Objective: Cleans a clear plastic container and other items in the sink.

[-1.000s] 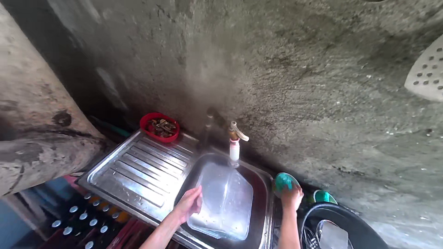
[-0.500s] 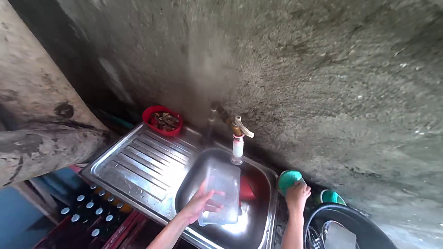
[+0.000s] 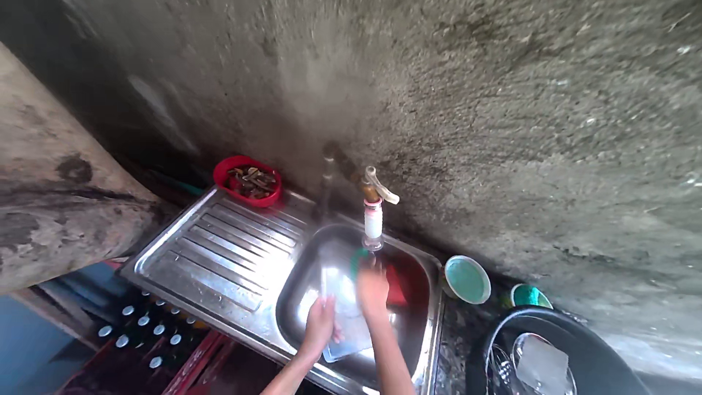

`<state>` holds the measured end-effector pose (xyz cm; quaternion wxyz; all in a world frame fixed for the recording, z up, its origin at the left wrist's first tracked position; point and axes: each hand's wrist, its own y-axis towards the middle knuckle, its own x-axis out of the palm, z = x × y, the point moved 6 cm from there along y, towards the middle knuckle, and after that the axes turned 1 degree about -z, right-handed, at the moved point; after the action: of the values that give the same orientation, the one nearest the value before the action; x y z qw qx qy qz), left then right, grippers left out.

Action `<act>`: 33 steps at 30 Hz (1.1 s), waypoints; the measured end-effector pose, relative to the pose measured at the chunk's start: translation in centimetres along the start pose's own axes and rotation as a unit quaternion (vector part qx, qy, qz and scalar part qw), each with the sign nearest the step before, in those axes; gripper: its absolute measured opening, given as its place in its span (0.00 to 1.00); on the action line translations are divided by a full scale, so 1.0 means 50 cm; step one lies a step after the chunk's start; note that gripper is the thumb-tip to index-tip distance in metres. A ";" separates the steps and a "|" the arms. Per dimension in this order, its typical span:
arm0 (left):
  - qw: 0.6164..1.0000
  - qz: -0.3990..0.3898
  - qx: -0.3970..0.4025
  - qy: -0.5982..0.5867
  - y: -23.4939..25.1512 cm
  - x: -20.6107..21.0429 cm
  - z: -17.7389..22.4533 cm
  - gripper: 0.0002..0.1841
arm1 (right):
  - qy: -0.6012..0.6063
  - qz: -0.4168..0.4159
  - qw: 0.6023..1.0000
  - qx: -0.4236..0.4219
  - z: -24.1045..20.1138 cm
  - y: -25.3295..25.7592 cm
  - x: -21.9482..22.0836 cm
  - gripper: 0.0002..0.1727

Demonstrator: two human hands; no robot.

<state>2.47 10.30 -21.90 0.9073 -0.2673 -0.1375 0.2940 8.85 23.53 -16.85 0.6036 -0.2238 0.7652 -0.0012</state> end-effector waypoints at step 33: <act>0.941 0.161 0.180 0.237 0.088 -0.158 -0.023 0.19 | 0.323 0.048 0.936 -0.130 -0.092 -0.030 0.077 0.25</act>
<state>-5.32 8.05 -26.03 0.8871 -0.1800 0.1818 0.3841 4.47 19.63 -18.77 0.2889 -0.2506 0.9223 0.0550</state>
